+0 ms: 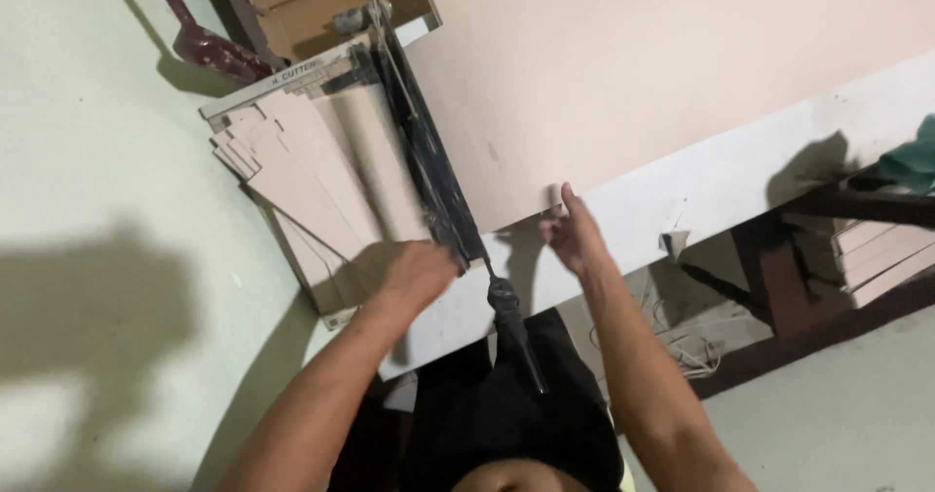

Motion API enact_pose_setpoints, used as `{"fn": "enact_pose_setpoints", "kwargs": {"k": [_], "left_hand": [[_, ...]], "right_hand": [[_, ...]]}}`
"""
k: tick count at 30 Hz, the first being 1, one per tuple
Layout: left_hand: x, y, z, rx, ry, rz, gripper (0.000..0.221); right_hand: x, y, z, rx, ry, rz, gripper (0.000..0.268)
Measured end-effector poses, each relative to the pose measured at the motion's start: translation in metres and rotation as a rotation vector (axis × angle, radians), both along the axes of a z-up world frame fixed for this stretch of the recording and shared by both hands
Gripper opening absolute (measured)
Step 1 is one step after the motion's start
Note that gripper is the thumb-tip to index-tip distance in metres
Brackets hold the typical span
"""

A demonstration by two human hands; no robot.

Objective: Using a manual paper cutter to cut cardboard sheets into smaller pieces by aligning them and pulling the blade handle.

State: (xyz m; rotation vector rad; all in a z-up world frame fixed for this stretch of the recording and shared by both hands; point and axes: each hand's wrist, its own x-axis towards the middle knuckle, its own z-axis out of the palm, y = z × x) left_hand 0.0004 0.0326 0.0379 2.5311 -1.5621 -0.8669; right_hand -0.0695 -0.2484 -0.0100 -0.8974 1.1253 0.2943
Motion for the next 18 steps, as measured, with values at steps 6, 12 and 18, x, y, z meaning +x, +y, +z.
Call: {"fn": "enact_pose_setpoints", "kwargs": {"k": [6,12,18], "left_hand": [[0.03,0.041,0.035,0.158,0.005,0.146,0.012],[0.075,-0.028,0.051,0.23,0.092,0.791,0.071],[0.07,-0.049,0.004,0.374,0.1,0.81,0.12]], "right_hand": [[-0.033,-0.005,0.024,-0.111,0.06,0.23,0.027],[-0.005,0.021,0.02,-0.223,-0.023,0.382,0.039],[0.018,0.016,0.035,-0.263,0.044,0.528,0.044]]}}
